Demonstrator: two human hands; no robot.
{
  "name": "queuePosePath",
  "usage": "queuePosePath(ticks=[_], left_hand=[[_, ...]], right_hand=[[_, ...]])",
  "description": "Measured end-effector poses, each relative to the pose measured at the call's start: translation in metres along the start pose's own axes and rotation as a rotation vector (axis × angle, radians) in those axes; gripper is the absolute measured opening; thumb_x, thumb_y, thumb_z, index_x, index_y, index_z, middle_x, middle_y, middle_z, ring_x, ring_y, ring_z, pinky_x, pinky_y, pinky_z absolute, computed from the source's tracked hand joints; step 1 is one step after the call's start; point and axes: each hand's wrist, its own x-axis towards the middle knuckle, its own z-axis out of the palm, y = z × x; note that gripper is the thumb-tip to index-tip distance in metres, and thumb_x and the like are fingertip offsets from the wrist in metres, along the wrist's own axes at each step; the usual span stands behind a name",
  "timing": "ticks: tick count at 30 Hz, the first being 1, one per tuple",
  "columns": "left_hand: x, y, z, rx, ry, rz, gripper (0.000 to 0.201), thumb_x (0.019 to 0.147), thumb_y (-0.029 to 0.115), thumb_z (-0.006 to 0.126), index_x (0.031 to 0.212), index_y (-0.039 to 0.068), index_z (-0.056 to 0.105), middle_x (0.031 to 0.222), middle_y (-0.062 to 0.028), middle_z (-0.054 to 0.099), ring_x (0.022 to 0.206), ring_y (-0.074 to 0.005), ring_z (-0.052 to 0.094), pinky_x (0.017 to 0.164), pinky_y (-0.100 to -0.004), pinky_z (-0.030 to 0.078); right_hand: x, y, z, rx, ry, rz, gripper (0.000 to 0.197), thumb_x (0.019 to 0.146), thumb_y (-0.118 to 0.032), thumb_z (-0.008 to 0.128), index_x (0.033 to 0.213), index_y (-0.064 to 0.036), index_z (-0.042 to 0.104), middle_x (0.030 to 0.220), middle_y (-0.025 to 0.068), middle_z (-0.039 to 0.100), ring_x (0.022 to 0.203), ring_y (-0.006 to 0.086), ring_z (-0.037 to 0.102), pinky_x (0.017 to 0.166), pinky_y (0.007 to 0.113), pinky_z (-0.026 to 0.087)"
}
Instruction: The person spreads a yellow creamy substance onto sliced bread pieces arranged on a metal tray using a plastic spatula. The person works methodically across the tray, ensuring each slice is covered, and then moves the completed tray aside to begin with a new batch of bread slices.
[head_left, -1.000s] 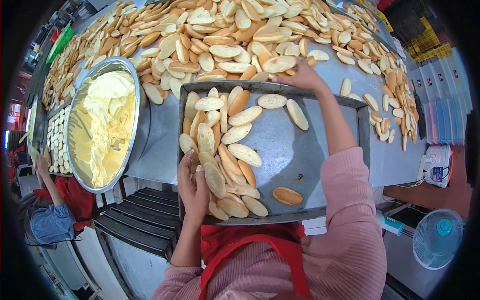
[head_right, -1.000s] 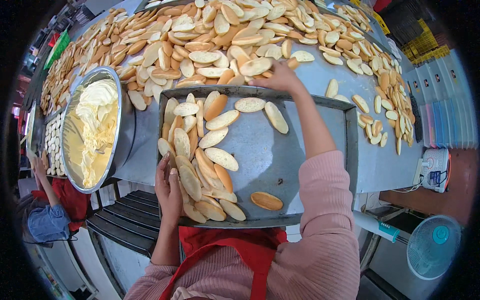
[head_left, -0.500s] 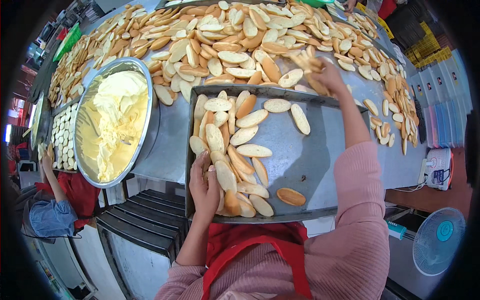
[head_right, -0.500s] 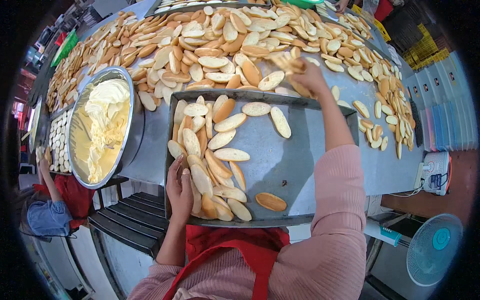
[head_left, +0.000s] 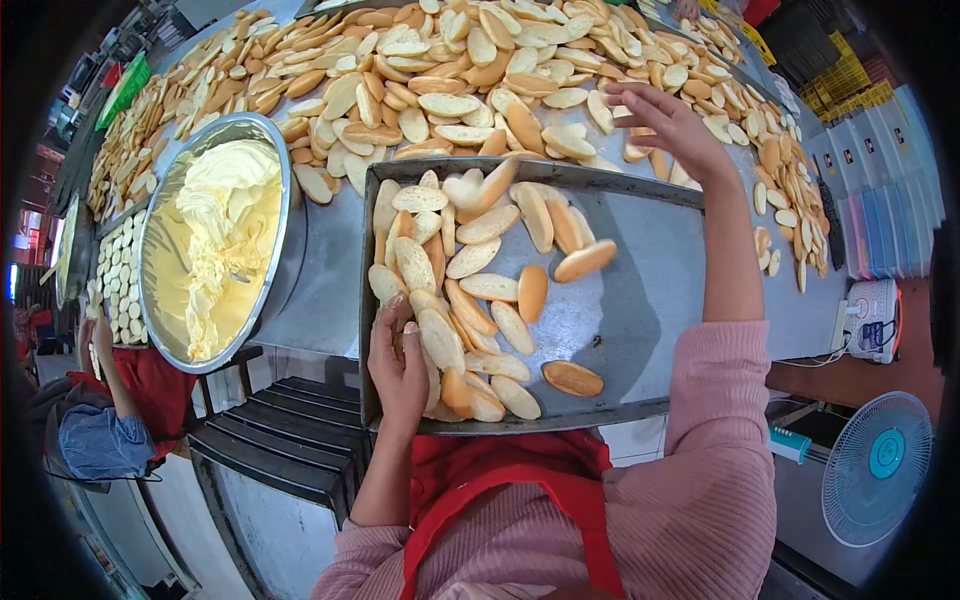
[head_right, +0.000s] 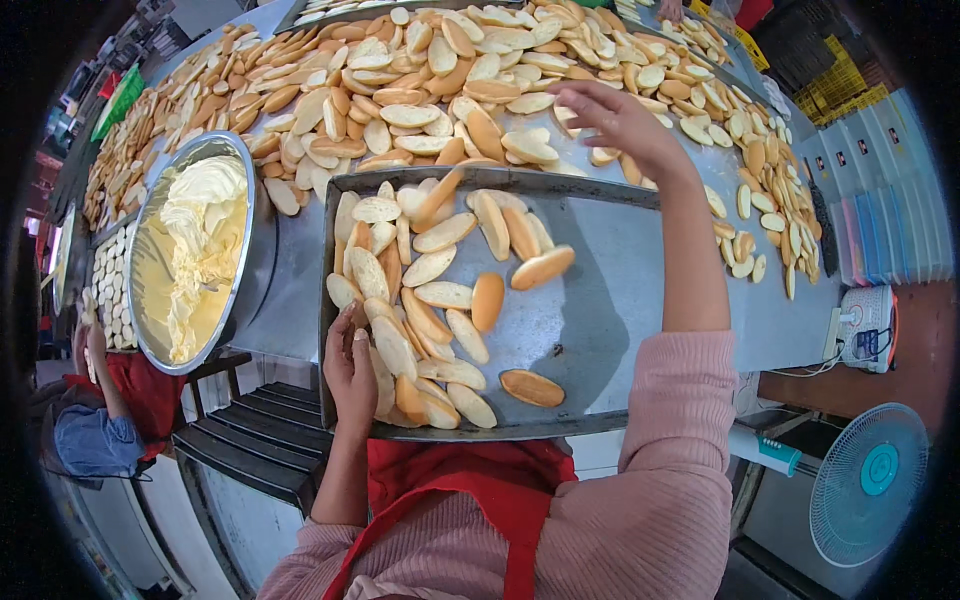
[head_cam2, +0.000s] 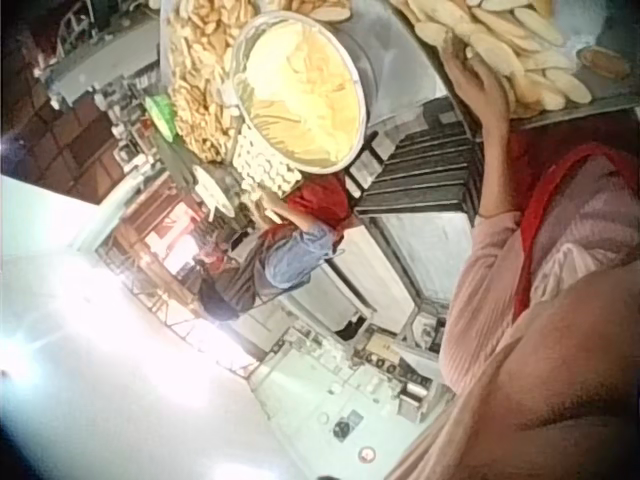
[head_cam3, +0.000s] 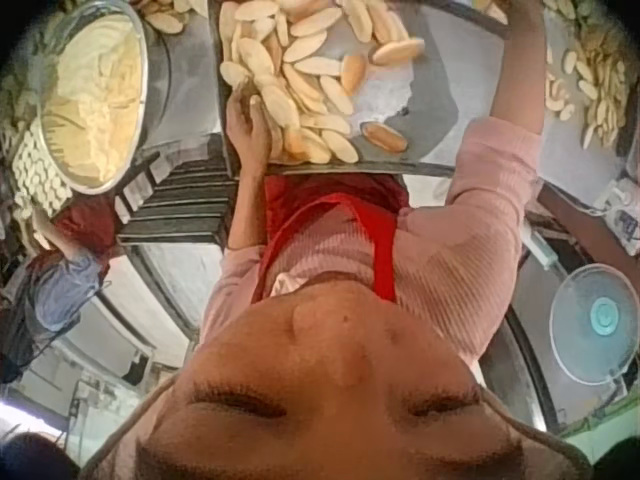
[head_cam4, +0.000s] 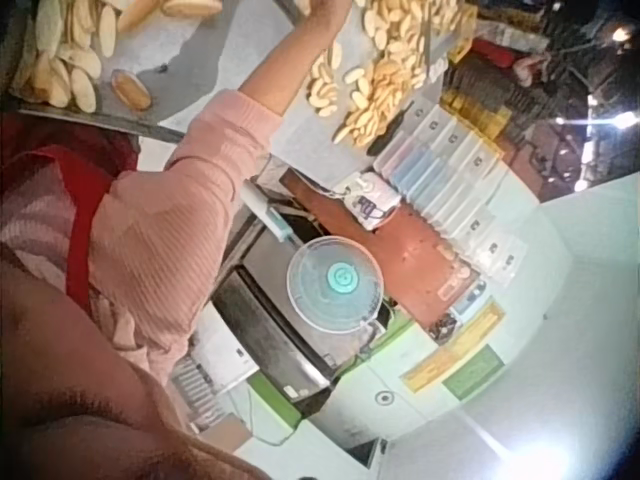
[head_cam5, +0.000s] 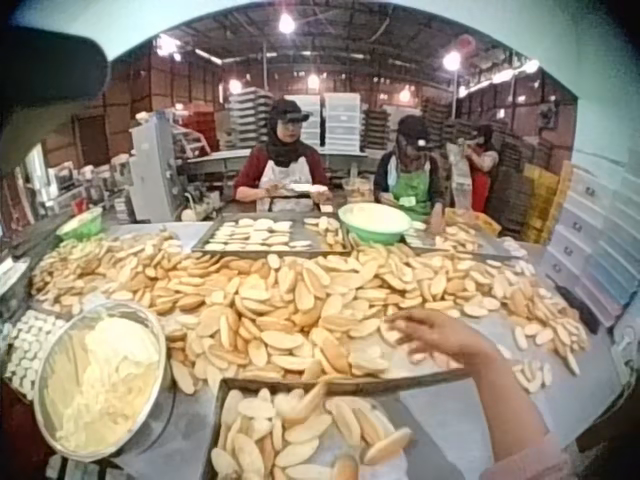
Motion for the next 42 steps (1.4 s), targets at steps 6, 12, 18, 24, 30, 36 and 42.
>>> queuePosePath(ticks=[6,12,18,24,30,36,42], left_hand=[[0.003,-0.002,0.002,0.127,-0.049,0.045,0.034,0.094,0.004,0.049,0.127,-0.004,0.052,0.126,-0.0195,0.057,0.119,-0.0288,0.055,0.103,-0.0374,0.041],[0.002,-0.004,0.002,0.141,-0.023,0.056,0.034,0.094,0.005,0.05,0.127,-0.003,0.053,0.122,-0.0194,0.059,0.116,-0.0295,0.056,0.101,-0.0379,0.042],[0.003,-0.002,0.003,0.209,-0.043,0.069,0.033,0.094,0.005,0.051,0.126,-0.003,0.054,0.122,-0.0195,0.058,0.115,-0.0305,0.057,0.1,-0.0381,0.042],[0.002,-0.007,0.001,0.221,-0.036,0.062,0.033,0.094,0.006,0.05,0.126,-0.003,0.054,0.122,-0.0201,0.058,0.114,-0.0316,0.057,0.1,-0.0383,0.043],[0.003,0.0,-0.001,0.201,-0.118,0.009,0.036,0.095,0.0,0.044,0.13,-0.006,0.046,0.134,-0.0195,0.051,0.126,-0.0258,0.049,0.108,-0.0364,0.035],[-0.013,-0.004,-0.012,0.16,-0.001,0.132,0.035,0.092,0.004,0.051,0.126,-0.003,0.053,0.119,-0.021,0.059,0.112,-0.0332,0.057,0.099,-0.0379,0.043],[-0.027,0.018,-0.019,0.098,-0.025,0.201,0.034,0.093,0.007,0.05,0.126,-0.002,0.052,0.122,-0.0219,0.056,0.115,-0.0357,0.054,0.101,-0.0406,0.04]], right_hand=[[0.074,0.218,-0.099,-0.701,0.412,0.458,0.105,0.068,-0.074,0.066,0.147,-0.0112,0.035,0.149,0.0235,0.035,0.136,0.0417,0.035,0.109,0.051,0.03],[0.092,0.199,-0.024,-0.797,0.408,0.391,0.077,0.07,-0.054,0.074,0.138,-0.0275,0.048,0.139,0.0209,0.045,0.13,0.0337,0.044,0.105,0.048,0.037],[0.093,0.169,0.002,-0.616,0.34,0.13,0.055,0.074,-0.027,0.072,0.127,-0.0231,0.056,0.124,0.0131,0.056,0.117,0.03,0.054,0.098,0.043,0.042],[0.03,0.053,0.028,0.183,0.001,-0.155,0.064,0.076,-0.03,0.074,0.135,-0.017,0.053,0.126,0.0093,0.059,0.11,0.0247,0.06,0.088,0.036,0.051],[0.086,0.133,0.033,-0.882,0.109,0.1,0.067,0.078,-0.039,0.074,0.135,-0.0132,0.051,0.138,0.0153,0.051,0.111,0.0322,0.061,0.092,0.041,0.049],[0.043,0.079,0.069,-0.867,0.553,-0.135,0.033,0.085,-0.023,0.066,0.116,-0.0124,0.063,0.111,0.0137,0.062,0.095,0.0328,0.065,0.08,0.041,0.053],[-0.02,0.04,0.049,-0.506,0.414,-0.091,0.037,0.086,-0.017,0.067,0.122,-0.0075,0.06,0.097,0.0094,0.065,0.084,0.0221,0.065,0.071,0.034,0.052]])
